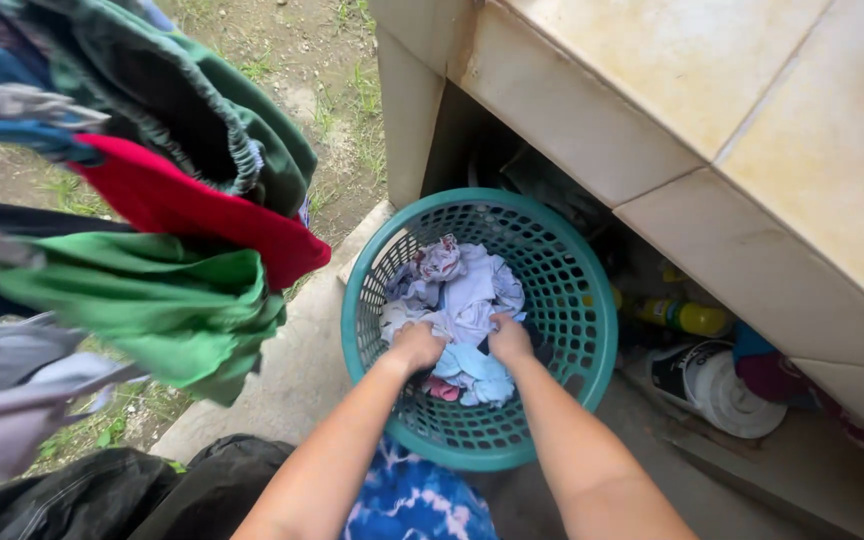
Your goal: The person is hanging clothes to dry on a multi-clip laundry hanger.
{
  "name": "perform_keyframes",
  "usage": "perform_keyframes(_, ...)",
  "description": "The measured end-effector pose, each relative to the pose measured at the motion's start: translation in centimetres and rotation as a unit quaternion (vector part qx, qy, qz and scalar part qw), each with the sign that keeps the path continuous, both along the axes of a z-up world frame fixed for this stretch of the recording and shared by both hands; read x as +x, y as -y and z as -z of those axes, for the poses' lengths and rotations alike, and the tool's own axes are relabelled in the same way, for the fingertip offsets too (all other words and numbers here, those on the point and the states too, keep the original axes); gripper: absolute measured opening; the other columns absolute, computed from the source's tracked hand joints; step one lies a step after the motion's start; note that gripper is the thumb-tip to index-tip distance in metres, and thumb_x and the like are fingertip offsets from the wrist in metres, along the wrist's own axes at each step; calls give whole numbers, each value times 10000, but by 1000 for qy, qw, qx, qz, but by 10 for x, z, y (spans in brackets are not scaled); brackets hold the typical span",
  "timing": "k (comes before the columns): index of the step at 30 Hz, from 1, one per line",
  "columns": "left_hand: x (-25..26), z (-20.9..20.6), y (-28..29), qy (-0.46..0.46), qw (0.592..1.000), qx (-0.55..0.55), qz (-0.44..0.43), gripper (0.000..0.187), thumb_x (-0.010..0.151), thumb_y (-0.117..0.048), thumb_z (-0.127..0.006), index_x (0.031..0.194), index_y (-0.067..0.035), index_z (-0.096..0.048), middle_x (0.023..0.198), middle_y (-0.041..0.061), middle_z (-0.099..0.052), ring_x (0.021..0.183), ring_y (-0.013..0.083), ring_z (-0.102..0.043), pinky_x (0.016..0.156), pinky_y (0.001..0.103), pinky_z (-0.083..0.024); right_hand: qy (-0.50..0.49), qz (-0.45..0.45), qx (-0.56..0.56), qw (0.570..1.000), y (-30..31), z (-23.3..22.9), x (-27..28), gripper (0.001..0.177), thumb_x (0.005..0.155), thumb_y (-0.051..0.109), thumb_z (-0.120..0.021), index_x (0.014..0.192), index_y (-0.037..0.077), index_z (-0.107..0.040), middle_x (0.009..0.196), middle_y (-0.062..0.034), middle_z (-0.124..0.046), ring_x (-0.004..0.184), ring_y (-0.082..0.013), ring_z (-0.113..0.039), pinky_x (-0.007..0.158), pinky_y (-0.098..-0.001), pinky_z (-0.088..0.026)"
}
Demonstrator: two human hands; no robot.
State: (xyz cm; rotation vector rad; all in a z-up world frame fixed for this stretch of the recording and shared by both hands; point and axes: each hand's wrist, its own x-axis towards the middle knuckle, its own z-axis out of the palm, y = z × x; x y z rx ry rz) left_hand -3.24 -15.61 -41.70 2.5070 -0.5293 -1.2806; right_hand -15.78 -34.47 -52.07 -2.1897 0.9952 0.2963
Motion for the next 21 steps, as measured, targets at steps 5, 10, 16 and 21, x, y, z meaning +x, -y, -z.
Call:
perform_keyframes(5,-3,26,-18,-15,999,5,-35,595,911,-437,-602,1365,-53,-594,1426,295,-539,1386,448,-464,1180,485,-348,-77,-78,62,992,-47,58,0,439,790,197,-678,1228,166,-692,1204,-167,-710,1098,-340,-678,948,-431,-525)
perform_keyframes(10,-6,50,-31,11,997,16,-70,625,935,-360,-610,1421,14,-487,1423,355,-486,1334,506,-470,1131,495,-380,-25,-72,206,976,-67,-41,42,275,858,265,-705,1073,105,-765,1135,-194,-751,1041,-328,-719,918,-398,-551)
perform_keyframes(16,5,42,-22,27,995,-14,-99,634,896,-313,-633,1435,-9,-496,1414,316,-521,1350,452,-483,1150,475,-373,209,70,-257,941,19,26,41,570,699,126,-791,1256,22,-730,1327,-367,-558,1097,-488,-593,921,-489,-492)
perform_keyframes(21,2,25,-23,10,991,-72,-115,596,883,-320,-683,1386,-20,-573,1333,280,-614,1274,404,-582,1095,427,-450,79,64,89,991,3,32,24,497,783,243,-770,1215,26,-655,942,-164,-698,884,-280,-703,768,-398,-552)
